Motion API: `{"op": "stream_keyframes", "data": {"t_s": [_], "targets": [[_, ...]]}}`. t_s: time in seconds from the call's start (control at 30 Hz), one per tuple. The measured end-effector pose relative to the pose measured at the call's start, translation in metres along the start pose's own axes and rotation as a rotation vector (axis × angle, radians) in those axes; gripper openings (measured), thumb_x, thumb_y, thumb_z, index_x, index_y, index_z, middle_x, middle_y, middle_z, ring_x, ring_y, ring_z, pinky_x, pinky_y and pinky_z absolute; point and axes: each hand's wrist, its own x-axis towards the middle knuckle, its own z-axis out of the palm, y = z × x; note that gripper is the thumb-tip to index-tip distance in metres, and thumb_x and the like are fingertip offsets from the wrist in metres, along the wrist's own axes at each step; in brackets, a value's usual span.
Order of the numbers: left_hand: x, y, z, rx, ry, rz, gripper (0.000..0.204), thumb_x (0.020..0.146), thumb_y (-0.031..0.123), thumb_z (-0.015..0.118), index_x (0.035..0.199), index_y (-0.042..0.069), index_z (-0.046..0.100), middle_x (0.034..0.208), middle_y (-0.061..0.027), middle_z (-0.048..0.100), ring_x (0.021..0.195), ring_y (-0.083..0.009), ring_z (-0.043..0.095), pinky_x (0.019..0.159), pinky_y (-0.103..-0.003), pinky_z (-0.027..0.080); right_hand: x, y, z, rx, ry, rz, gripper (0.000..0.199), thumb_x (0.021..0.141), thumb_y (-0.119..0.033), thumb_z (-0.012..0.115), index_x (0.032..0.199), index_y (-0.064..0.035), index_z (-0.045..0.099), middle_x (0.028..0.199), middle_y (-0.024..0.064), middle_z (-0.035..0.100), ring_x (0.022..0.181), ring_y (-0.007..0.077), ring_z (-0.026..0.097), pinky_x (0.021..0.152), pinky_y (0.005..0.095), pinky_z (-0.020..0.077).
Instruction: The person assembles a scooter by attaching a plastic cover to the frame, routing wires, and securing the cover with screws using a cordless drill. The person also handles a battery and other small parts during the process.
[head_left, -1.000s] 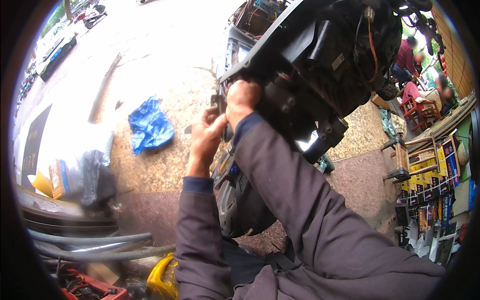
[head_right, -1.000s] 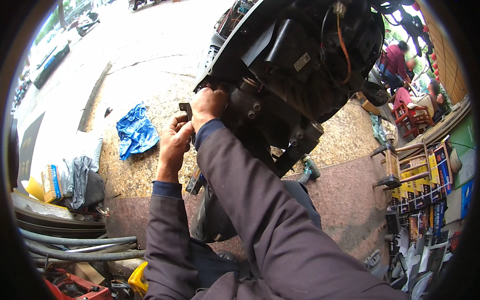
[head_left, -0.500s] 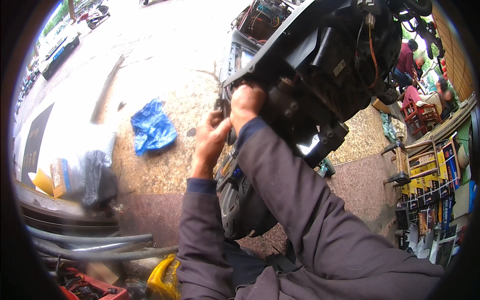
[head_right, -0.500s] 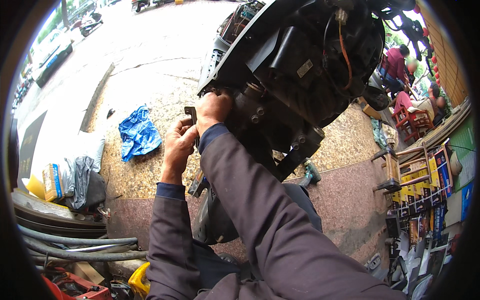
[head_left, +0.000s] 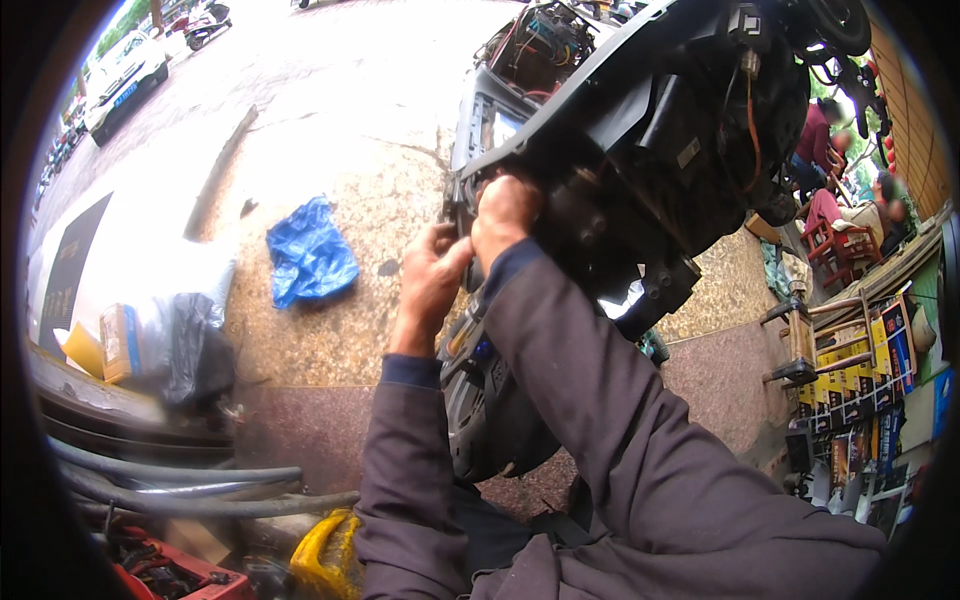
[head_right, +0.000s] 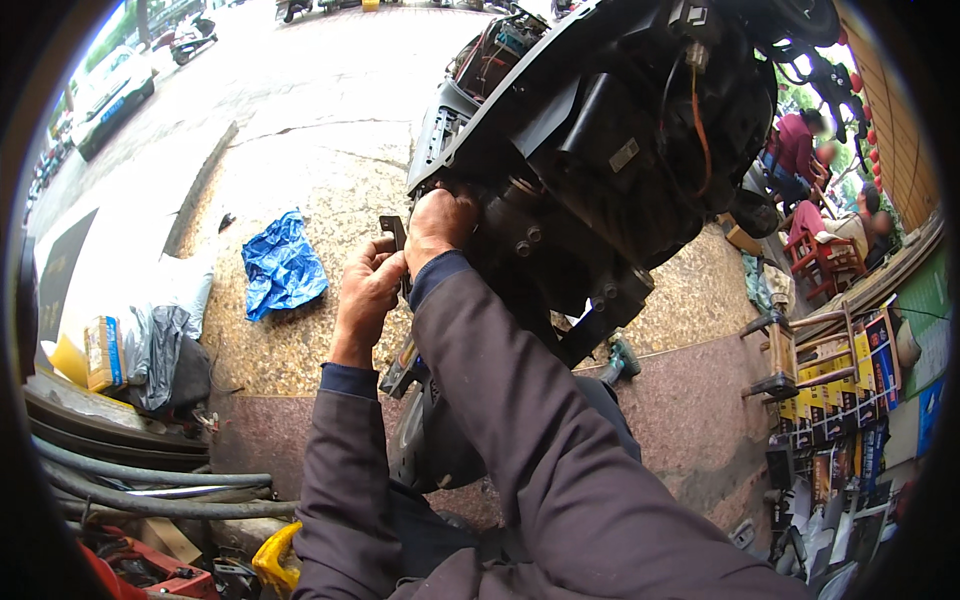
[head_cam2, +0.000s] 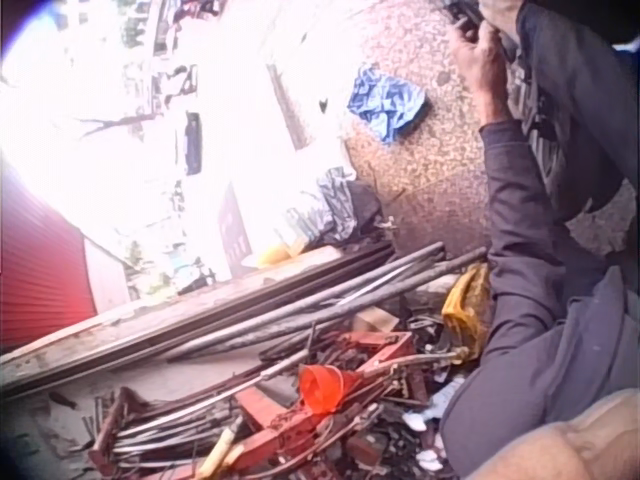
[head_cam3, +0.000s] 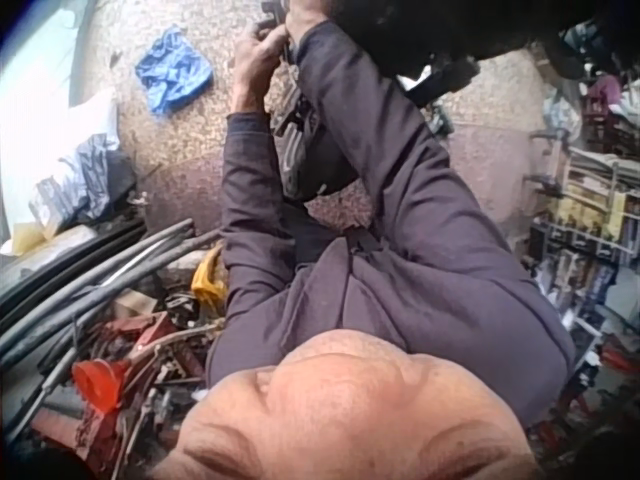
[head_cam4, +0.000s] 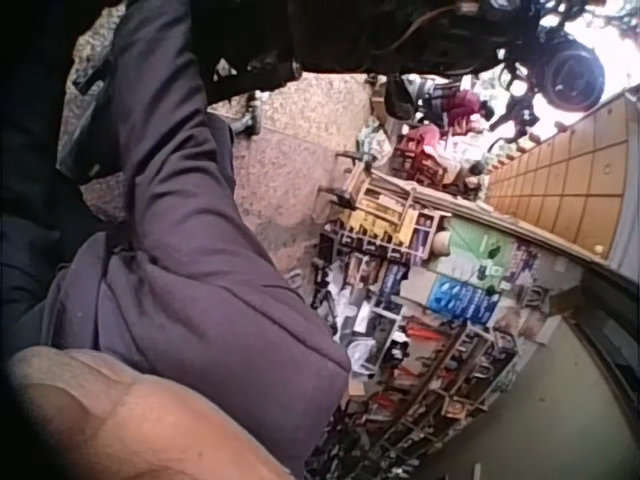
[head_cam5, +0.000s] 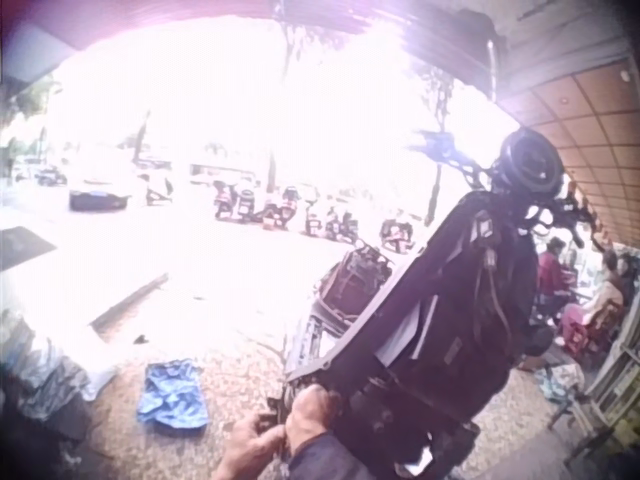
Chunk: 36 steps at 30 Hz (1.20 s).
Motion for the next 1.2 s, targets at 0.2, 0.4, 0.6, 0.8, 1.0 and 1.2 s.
{"op": "stream_keyframes", "data": {"t_s": [0.2, 0.4, 0.6, 0.8, 1.0, 1.2], "targets": [[-0.002, 0.003, 0.002, 0.036, -0.028, -0.014, 0.031, 0.089, 0.014, 0.064, 0.114, -0.001, 0.058, 0.084, -0.0019, 0.064, 0.057, -0.0014, 0.049, 0.046, -0.018, 0.034, -0.011, -0.006, -0.010, -0.208, -0.122, -0.259, 0.034, 0.079, 0.002, 0.042, 0.098, 0.0039, 0.069, 0.099, 0.0203, 0.070, 0.092, 0.0292, 0.066, 0.086, 0.0348, 0.0492], [-0.002, 0.002, 0.000, 0.118, -0.033, -0.030, 0.046, 0.085, 0.016, 0.068, 0.118, -0.013, 0.054, 0.104, -0.0221, 0.065, 0.089, -0.0205, 0.064, 0.075, -0.029, 0.054, -0.013, -0.004, -0.017, -0.273, -0.189, -0.350, 0.030, 0.080, 0.003, 0.042, 0.094, 0.0041, 0.068, 0.094, 0.0189, 0.071, 0.086, 0.0293, 0.068, 0.079, 0.0350, 0.0508], [-0.001, -0.002, 0.001, 0.117, -0.015, -0.020, 0.045, 0.085, 0.017, 0.067, 0.116, -0.013, 0.055, 0.103, -0.0203, 0.066, 0.090, -0.0200, 0.064, 0.076, -0.029, 0.053, -0.022, -0.011, -0.020, -0.033, -0.283, -0.251, 0.028, 0.084, 0.003, 0.042, 0.094, 0.0041, 0.068, 0.093, 0.0207, 0.070, 0.086, 0.0275, 0.067, 0.078, 0.0307, 0.0500], [-0.001, -0.003, 0.004, 0.067, -0.017, -0.024, 0.047, 0.087, 0.017, 0.068, 0.120, -0.013, 0.052, 0.106, -0.0206, 0.065, 0.092, -0.0194, 0.063, 0.076, -0.028, 0.053, -0.006, -0.001, -0.012, -0.080, -0.226, -0.175, 0.021, 0.088, -0.002, 0.041, 0.097, -0.0026, 0.060, 0.087, 0.0073, 0.060, 0.066, 0.0165, 0.055, 0.055, 0.0275, 0.0458], [-0.003, -0.002, 0.011, 0.019, 0.008, 0.015, 0.029, 0.092, 0.015, 0.063, 0.115, -0.001, 0.057, 0.077, 0.0024, 0.060, 0.054, -0.0009, 0.045, 0.044, -0.017, 0.033, 0.012, 0.014, -0.006, -0.125, -0.125, -0.085, 0.024, 0.086, -0.003, 0.039, 0.098, 0.0020, 0.059, 0.082, 0.0135, 0.062, 0.064, 0.0215, 0.058, 0.055, 0.0304, 0.0464], [-0.003, 0.000, 0.011, 0.012, -0.008, 0.005, 0.031, 0.093, 0.016, 0.063, 0.117, -0.003, 0.056, 0.080, 0.0010, 0.062, 0.057, -0.0012, 0.047, 0.046, -0.017, 0.034, 0.016, 0.016, -0.008, -0.336, -0.031, -0.065, 0.028, 0.083, -0.012, 0.049, 0.076, 0.0097, 0.065, 0.084, 0.0297, 0.067, 0.081, 0.0401, 0.067, 0.071, 0.0424, 0.0535]]}}
